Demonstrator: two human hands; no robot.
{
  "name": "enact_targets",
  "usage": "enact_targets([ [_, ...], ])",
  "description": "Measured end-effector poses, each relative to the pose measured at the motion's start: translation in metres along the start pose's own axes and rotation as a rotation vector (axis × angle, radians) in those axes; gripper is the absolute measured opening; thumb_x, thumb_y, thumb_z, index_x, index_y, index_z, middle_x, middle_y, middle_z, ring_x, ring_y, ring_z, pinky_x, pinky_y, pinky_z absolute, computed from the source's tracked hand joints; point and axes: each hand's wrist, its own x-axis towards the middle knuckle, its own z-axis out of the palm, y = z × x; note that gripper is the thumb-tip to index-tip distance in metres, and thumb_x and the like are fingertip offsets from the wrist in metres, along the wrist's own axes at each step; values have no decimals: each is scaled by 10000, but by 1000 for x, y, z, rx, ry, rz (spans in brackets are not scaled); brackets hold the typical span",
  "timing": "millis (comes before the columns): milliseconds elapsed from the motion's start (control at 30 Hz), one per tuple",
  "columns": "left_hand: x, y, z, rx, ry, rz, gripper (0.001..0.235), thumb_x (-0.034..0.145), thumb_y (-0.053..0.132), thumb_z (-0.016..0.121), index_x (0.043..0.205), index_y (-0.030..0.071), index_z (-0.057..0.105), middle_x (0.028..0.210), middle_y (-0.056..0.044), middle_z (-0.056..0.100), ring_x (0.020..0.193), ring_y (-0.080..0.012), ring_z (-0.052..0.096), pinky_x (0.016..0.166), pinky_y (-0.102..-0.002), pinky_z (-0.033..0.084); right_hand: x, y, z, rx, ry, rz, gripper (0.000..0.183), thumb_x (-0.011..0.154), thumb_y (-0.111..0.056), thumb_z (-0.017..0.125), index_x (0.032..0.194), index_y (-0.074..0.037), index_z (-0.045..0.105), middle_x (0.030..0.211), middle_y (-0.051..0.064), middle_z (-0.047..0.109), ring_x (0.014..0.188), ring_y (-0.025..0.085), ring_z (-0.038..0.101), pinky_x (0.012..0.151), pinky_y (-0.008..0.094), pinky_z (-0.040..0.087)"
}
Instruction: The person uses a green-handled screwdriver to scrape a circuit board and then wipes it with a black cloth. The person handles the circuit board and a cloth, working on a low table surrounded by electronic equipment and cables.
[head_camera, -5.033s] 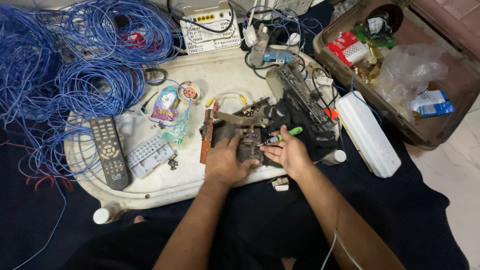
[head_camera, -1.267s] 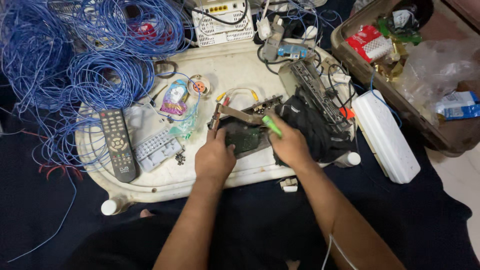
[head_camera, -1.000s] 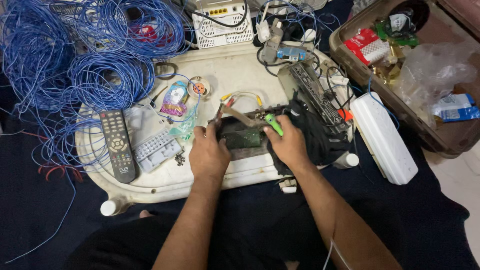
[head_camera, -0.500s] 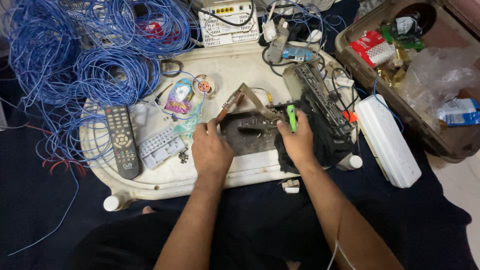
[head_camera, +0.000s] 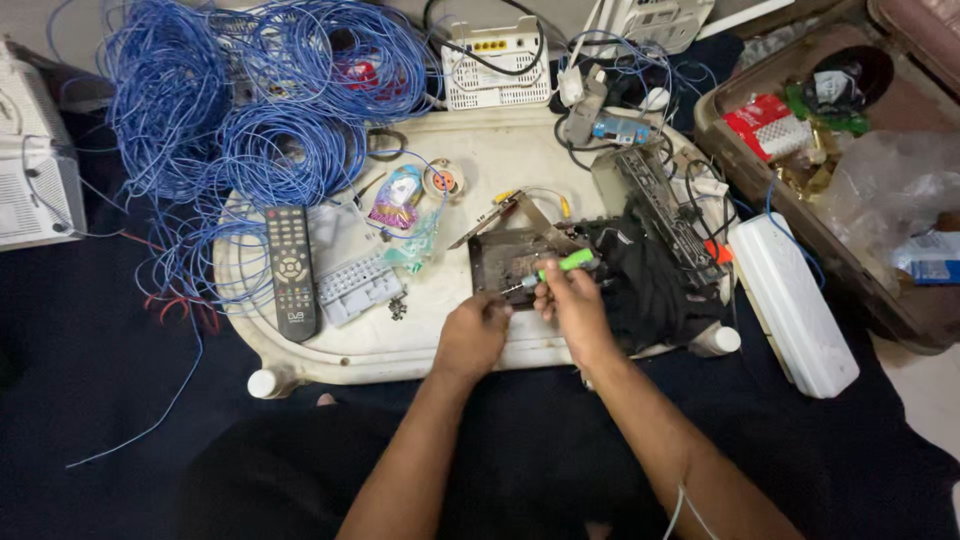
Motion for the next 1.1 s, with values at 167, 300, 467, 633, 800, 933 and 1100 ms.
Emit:
enact_targets([
  [167,12,-17,2,-292,-16,-202,235,920,244,688,1044,50,737,777,-113,739,697,-210,675,688,-364,555,1,-1,-7,48,-30,84,385,1007,-357,614,1151,-6,676,806,34,668,680,118,613,616,263,467],
  [300,13,-28,9,-162,96,-55,165,873,211,725,960,76,763,809,-94,751,758,-209,710,749,-336,555,3,4,-11,108,-43,150,393,1019,-367,606,1167,-6,651,808,27,653,688,119,605,643,267,467],
  [467,19,-33,13,-54,225,90,96,816,144,721,865,71,761,864,-141,720,805,-292,690,756,-388,539,6,8,-13,32,-84,86,357,1012,-343,610,1176,-31,664,841,22,659,721,103,598,657,253,470],
  [633,20,-27,1,-54,175,-138,123,821,173,685,875,86,753,774,-122,711,720,-265,681,714,-386,535,15,-3,-23,19,-32,24,317,1028,-329,595,1174,-54,652,842,15,634,722,105,574,630,244,429],
  [800,18,-15,-6,-75,163,-221,142,855,204,673,932,100,732,713,-92,685,676,-239,663,677,-378,519,20,-16,-31,187,-2,97,284,1030,-333,562,1168,-92,624,838,-7,612,740,98,570,648,249,428],
  [933,16,-6,-6,12,185,-224,185,867,244,647,942,94,725,810,-129,716,761,-304,698,732,-427,541,15,-10,-26,149,-10,87,291,1037,-326,567,1164,-72,628,835,5,618,731,107,571,651,254,420],
  [1100,32,-1,-49,416,245,-174,242,880,286,609,974,126,765,1046,-188,709,930,-412,696,815,-523,549,15,-3,-21,56,-37,77,333,1029,-330,591,1183,-49,682,828,8,636,708,94,578,627,242,427],
])
